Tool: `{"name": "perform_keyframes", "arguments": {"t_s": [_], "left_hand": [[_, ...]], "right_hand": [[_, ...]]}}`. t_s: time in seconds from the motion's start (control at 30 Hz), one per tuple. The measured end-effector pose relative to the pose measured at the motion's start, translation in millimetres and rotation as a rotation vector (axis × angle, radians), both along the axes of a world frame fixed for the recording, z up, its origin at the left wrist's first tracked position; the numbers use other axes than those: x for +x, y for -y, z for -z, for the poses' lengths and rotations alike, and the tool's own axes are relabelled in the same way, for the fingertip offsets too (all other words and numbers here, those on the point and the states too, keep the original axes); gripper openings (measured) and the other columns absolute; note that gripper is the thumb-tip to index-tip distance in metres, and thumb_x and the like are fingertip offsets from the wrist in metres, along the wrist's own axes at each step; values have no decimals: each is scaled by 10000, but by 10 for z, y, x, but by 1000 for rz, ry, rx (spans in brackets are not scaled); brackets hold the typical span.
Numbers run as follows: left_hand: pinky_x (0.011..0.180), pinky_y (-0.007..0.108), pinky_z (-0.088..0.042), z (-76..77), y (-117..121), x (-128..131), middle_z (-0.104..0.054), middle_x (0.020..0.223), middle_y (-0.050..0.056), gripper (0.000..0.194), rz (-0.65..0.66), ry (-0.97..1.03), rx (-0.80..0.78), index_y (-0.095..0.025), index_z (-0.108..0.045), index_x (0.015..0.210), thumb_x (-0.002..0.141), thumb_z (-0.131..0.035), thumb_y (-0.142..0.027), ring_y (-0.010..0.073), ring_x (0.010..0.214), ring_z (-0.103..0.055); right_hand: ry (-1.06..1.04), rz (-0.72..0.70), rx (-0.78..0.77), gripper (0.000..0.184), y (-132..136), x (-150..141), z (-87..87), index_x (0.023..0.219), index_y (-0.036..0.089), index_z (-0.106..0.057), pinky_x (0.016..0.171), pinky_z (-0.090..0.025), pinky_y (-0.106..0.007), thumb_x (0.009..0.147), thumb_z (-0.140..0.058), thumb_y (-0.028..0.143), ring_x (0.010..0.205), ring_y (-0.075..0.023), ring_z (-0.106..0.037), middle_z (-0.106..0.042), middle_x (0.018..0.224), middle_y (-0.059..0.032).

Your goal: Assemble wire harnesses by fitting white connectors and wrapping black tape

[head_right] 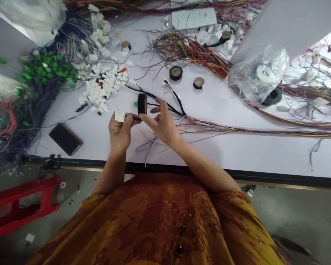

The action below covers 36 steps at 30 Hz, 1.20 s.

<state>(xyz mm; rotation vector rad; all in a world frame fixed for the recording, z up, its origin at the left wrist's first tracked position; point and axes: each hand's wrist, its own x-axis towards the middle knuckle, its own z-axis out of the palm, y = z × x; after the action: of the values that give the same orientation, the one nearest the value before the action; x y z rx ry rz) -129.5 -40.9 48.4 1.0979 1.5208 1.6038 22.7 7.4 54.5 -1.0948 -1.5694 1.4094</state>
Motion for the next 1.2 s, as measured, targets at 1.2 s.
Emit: {"name": "perform_keyframes", "arguments": {"t_s": [1.2], "left_hand": [[474,193,-493,48,-154,209,-763,904,64,349,82,159,-187,-175,-733,920,869,-680,-515,75,522,-630]], "right_hand": [[163,-10,351,254,375,503,339,1108,227,-619,757,-532,-356,876,-588,325,818,-180,-553,-569,1045,-90]]}}
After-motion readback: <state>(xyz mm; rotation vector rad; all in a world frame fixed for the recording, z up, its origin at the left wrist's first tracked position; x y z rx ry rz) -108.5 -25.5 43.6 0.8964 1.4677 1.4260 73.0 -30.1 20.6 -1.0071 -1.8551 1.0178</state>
